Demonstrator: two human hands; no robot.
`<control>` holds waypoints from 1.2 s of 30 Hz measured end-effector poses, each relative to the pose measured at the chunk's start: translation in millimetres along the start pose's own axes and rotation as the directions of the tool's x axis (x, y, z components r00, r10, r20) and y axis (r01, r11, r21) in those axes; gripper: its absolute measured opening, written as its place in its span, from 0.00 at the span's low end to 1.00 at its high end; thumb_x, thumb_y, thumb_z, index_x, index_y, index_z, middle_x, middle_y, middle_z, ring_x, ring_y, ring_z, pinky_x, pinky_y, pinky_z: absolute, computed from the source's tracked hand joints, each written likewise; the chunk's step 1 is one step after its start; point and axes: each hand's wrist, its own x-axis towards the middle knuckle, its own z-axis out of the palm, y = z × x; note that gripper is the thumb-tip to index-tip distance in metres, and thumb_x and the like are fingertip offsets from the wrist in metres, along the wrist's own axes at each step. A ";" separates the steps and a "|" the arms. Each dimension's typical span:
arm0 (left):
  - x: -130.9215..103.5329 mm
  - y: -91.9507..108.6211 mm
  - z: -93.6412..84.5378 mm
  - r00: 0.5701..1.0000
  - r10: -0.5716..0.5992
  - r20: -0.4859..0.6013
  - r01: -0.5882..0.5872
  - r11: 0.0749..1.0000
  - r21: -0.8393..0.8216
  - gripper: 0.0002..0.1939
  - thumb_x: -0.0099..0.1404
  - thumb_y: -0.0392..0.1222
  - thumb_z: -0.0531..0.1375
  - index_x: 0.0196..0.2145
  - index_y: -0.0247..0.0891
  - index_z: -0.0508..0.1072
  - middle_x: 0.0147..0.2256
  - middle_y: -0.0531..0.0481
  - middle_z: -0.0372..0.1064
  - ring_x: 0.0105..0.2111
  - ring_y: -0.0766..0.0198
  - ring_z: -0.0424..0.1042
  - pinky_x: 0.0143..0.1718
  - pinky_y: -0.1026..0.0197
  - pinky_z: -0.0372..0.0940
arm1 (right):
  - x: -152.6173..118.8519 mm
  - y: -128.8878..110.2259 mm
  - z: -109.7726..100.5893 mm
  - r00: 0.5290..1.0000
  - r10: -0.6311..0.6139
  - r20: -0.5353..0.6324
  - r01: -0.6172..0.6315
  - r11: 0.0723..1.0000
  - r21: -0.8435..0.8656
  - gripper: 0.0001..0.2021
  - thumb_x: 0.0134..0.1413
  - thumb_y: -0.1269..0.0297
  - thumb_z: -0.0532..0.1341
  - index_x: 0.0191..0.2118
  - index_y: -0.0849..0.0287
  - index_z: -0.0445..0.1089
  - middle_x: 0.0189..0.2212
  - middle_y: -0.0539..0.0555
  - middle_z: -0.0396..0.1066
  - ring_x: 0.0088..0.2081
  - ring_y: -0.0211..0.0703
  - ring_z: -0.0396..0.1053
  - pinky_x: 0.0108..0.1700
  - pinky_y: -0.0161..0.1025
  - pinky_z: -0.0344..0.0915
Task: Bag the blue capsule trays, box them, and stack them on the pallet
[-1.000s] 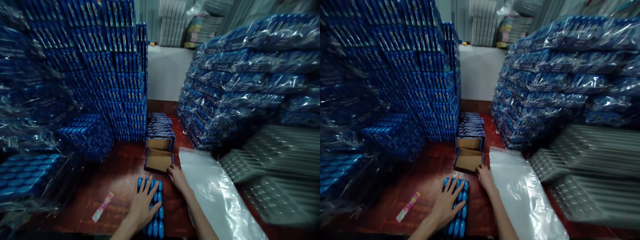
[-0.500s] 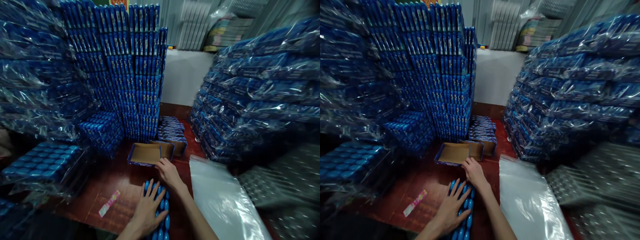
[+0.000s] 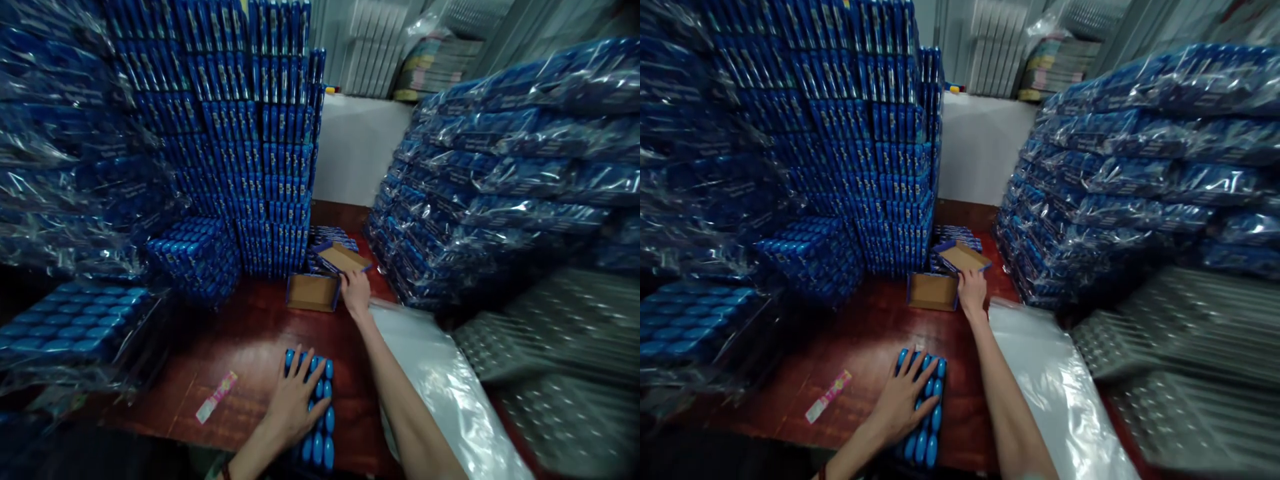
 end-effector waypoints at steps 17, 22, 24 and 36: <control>-49.8 -33.6 21.0 0.914 -0.366 0.173 0.357 0.529 -0.770 0.39 0.66 0.55 0.50 0.66 0.46 0.31 0.66 0.45 0.41 0.65 0.56 0.38 0.64 0.47 0.42 | -261.3 177.1 -103.8 0.841 0.286 0.459 -0.282 0.956 -0.078 0.14 0.46 0.57 0.64 0.40 0.56 0.70 0.39 0.57 0.69 0.43 0.50 0.65 0.45 0.44 0.60; -33.6 -11.4 20.4 0.887 -0.456 0.077 0.350 0.554 -0.756 0.38 0.66 0.55 0.50 0.66 0.46 0.34 0.66 0.46 0.38 0.66 0.54 0.36 0.64 0.44 0.38 | -256.2 170.1 -82.2 0.921 0.293 0.256 -0.333 0.934 0.128 0.14 0.60 0.57 0.50 0.28 0.57 0.65 0.29 0.55 0.69 0.36 0.46 0.65 0.42 0.43 0.60; -28.1 -8.7 7.5 0.888 -0.453 -0.079 0.278 0.666 -0.692 0.37 0.66 0.53 0.51 0.66 0.45 0.36 0.67 0.46 0.37 0.66 0.54 0.37 0.65 0.44 0.37 | -242.7 166.2 -78.9 0.927 0.286 0.243 -0.322 0.939 0.123 0.16 0.61 0.57 0.48 0.28 0.57 0.65 0.29 0.55 0.68 0.36 0.46 0.64 0.42 0.43 0.60; -0.6 16.2 -22.8 0.931 0.135 -0.340 -0.256 0.904 -0.343 0.18 0.68 0.38 0.50 0.54 0.47 0.65 0.56 0.48 0.61 0.58 0.58 0.59 0.59 0.50 0.57 | -214.8 174.5 -78.5 0.921 0.217 0.324 -0.242 0.969 0.040 0.13 0.59 0.61 0.49 0.28 0.57 0.66 0.29 0.54 0.69 0.37 0.46 0.64 0.41 0.41 0.58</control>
